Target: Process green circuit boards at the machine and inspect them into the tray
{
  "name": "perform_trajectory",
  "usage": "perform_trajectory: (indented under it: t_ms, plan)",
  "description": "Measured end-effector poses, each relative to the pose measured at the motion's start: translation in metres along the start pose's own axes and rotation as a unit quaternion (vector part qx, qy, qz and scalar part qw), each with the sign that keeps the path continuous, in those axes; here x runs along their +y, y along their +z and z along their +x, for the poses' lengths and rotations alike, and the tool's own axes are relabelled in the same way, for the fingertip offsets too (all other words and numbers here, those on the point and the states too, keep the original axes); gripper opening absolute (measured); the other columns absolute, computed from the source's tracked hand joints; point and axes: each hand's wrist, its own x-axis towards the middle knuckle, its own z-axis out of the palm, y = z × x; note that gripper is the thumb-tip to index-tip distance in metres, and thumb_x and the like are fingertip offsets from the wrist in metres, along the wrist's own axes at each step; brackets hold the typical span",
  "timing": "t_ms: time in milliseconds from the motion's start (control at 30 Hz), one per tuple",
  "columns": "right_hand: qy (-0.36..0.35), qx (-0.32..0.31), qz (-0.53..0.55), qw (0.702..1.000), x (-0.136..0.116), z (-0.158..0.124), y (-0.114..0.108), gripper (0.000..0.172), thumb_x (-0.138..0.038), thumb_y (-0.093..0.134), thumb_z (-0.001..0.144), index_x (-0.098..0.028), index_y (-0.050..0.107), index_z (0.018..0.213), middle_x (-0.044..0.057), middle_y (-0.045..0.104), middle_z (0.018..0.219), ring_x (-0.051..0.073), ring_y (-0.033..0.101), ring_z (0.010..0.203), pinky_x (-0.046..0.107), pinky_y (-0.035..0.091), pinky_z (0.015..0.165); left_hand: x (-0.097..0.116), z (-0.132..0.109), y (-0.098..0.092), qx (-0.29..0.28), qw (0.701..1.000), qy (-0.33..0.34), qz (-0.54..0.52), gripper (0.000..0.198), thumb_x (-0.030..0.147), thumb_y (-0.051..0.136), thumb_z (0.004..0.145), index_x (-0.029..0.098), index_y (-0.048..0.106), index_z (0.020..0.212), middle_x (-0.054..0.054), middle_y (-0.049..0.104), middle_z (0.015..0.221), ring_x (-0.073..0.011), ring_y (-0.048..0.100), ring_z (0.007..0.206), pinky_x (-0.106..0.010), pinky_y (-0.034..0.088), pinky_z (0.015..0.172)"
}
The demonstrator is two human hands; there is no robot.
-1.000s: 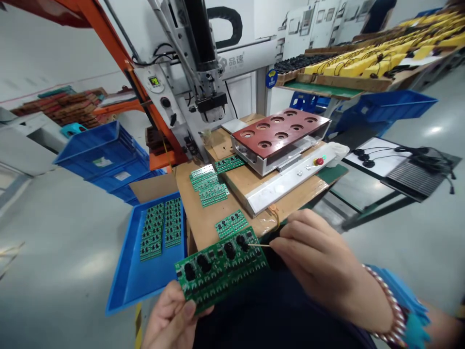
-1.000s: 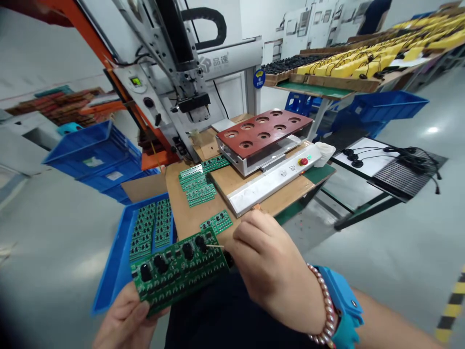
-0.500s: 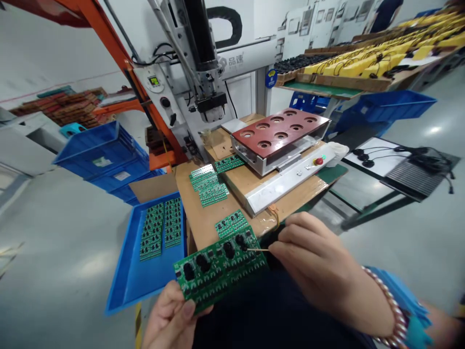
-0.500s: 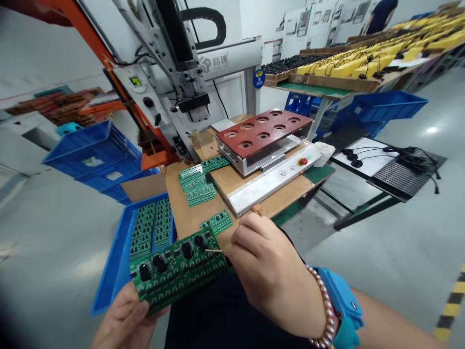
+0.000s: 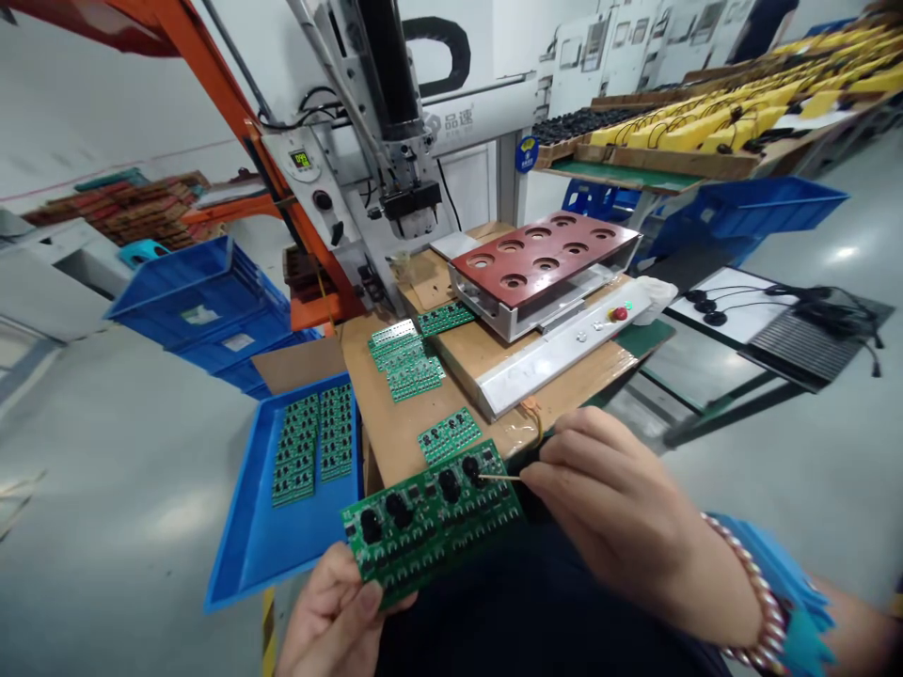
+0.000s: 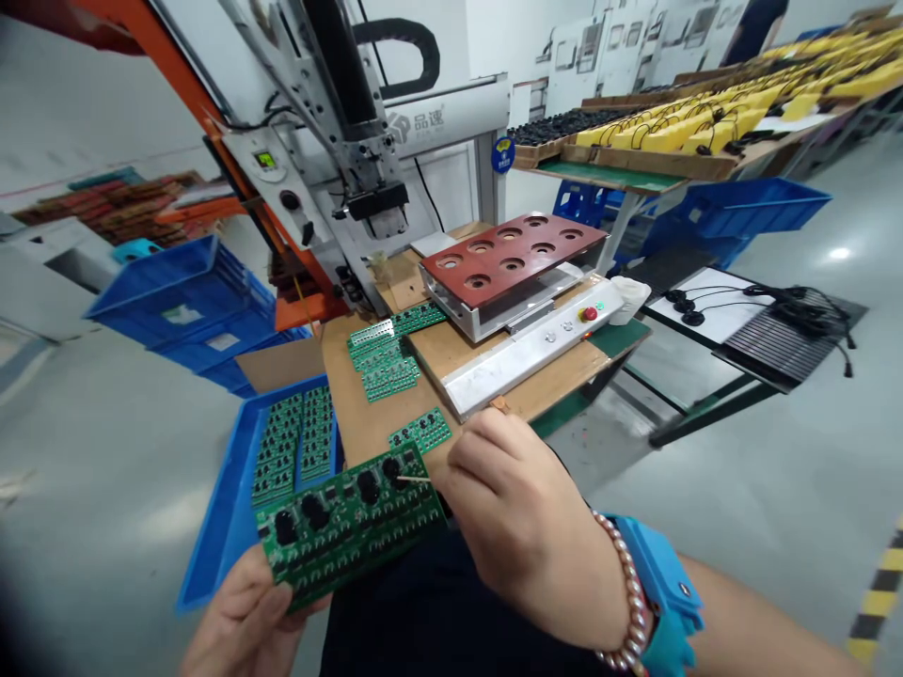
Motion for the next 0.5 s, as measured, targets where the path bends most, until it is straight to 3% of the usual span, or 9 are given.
perform_trajectory:
  t_ms: [500]
  plan:
    - [-0.005, 0.012, -0.004, 1.000, 0.0002, 0.0028, -0.0005, 0.019, 0.002, 0.048, 0.079, -0.010, 0.061, 0.086, 0.006, 0.052, 0.073, 0.016, 0.040, 0.075, 0.033, 0.036, 0.068, -0.0023, 0.0015, -0.0022, 0.008, 1.000, -0.004, 0.007, 0.024, 0.024, 0.083, 0.051, 0.018, 0.061, 0.058, -0.003, 0.070, 0.067, -0.0198, 0.064, 0.063, -0.028, 0.054, 0.057]
